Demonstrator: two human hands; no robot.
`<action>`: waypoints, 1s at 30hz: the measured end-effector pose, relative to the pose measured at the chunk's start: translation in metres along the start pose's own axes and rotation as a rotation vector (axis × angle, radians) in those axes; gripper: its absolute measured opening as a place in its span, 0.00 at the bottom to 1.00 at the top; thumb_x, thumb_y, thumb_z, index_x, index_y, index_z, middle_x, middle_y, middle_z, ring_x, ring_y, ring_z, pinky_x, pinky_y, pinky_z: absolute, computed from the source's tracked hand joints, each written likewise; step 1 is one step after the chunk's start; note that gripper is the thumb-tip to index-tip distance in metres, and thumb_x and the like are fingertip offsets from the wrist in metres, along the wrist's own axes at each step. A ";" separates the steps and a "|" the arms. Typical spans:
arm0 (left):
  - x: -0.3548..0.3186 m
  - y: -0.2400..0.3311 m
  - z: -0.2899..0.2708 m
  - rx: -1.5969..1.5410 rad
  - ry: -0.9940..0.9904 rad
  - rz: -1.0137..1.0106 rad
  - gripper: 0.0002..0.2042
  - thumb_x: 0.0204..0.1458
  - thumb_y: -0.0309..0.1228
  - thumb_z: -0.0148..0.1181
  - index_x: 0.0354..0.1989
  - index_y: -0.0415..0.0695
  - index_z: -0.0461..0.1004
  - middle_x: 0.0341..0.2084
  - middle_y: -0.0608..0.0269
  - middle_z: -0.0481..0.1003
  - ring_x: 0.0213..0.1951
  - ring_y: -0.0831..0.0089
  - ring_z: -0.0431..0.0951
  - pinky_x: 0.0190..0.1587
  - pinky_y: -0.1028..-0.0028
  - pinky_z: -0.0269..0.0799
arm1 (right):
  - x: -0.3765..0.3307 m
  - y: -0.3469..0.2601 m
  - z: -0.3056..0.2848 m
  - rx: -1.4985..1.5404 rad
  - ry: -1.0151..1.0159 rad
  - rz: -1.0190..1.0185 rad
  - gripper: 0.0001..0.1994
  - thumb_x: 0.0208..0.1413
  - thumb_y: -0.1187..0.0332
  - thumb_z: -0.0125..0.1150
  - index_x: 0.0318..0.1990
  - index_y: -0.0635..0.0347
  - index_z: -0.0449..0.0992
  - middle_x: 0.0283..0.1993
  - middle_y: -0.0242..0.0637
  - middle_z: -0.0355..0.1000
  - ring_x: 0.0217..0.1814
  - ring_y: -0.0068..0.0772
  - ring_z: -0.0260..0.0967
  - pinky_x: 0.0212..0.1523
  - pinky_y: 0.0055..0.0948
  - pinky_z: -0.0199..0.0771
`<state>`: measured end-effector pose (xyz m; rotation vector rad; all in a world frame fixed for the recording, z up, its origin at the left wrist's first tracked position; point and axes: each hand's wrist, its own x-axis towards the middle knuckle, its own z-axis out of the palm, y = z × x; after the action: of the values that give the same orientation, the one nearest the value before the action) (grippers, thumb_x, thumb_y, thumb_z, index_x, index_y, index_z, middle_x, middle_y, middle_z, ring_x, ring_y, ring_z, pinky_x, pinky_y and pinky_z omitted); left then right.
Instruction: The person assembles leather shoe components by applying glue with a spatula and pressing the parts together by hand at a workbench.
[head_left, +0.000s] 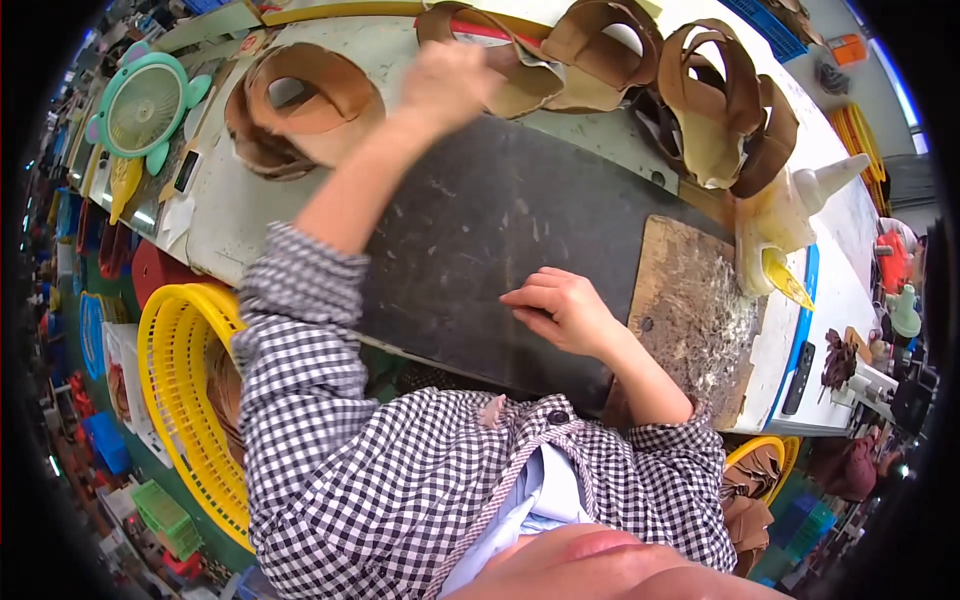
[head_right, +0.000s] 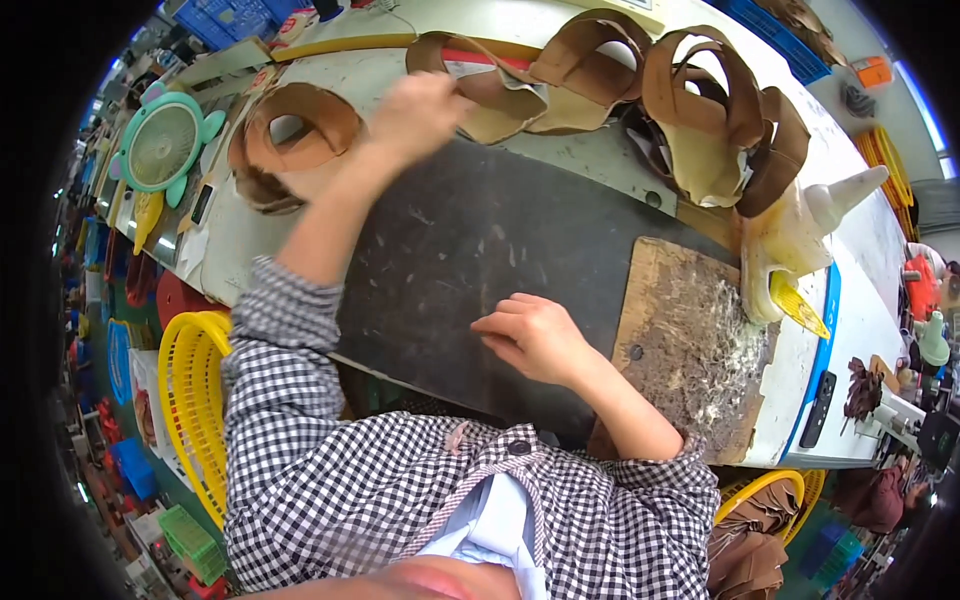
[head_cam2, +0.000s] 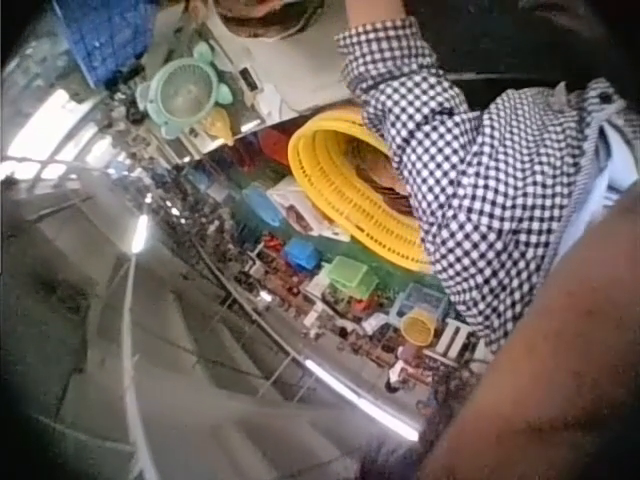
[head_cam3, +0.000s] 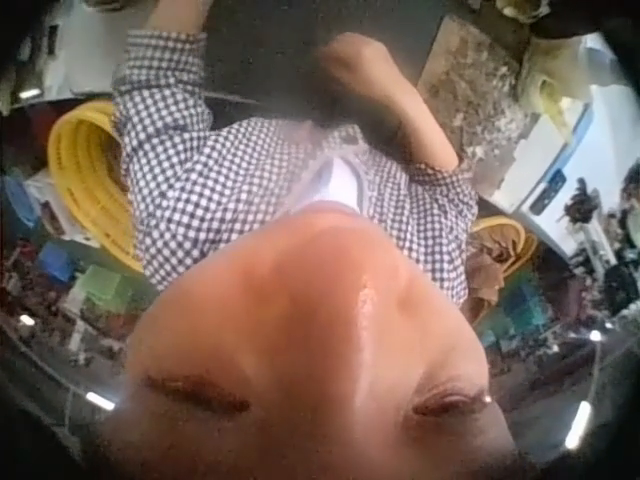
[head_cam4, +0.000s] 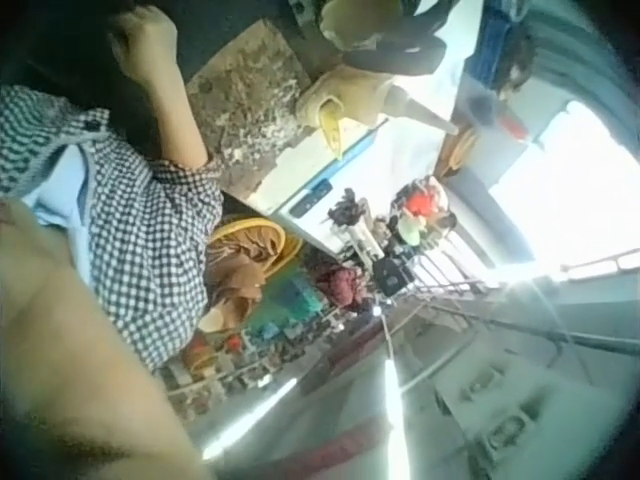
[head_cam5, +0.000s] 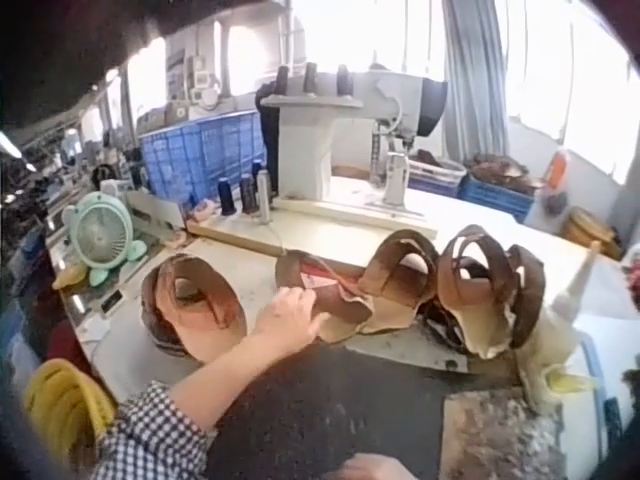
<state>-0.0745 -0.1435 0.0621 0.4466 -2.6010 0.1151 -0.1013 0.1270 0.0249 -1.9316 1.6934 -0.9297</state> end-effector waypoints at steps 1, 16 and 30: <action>0.003 0.010 0.027 -0.058 0.013 -0.074 0.16 0.45 0.43 0.52 0.35 0.42 0.71 0.35 0.51 0.71 0.39 0.55 0.71 0.42 0.62 0.67 | 0.004 -0.012 -0.002 -0.008 -0.004 -0.014 0.07 0.39 0.72 0.58 0.31 0.58 0.75 0.23 0.35 0.66 0.30 0.37 0.66 0.32 0.32 0.68; -0.163 0.108 -0.056 -0.260 -0.469 0.540 0.14 0.34 0.27 0.54 0.34 0.38 0.71 0.36 0.61 0.71 0.40 0.72 0.70 0.37 0.77 0.70 | 0.048 0.035 -0.027 -0.383 0.213 0.574 0.28 0.37 0.47 0.60 0.38 0.64 0.67 0.37 0.47 0.70 0.42 0.48 0.66 0.43 0.39 0.66; -0.149 0.114 0.020 -0.319 -0.389 0.410 0.39 0.47 0.62 0.32 0.60 0.42 0.50 0.62 0.61 0.44 0.64 0.64 0.39 0.60 0.52 0.39 | -0.001 0.107 -0.040 -0.630 0.399 0.529 0.18 0.36 0.50 0.63 0.31 0.50 0.74 0.34 0.28 0.67 0.44 0.36 0.58 0.40 0.43 0.53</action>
<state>0.0013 0.0038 -0.0278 -0.2028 -2.9833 -0.2734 -0.2050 0.1138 -0.0213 -1.5154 2.8159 -0.6401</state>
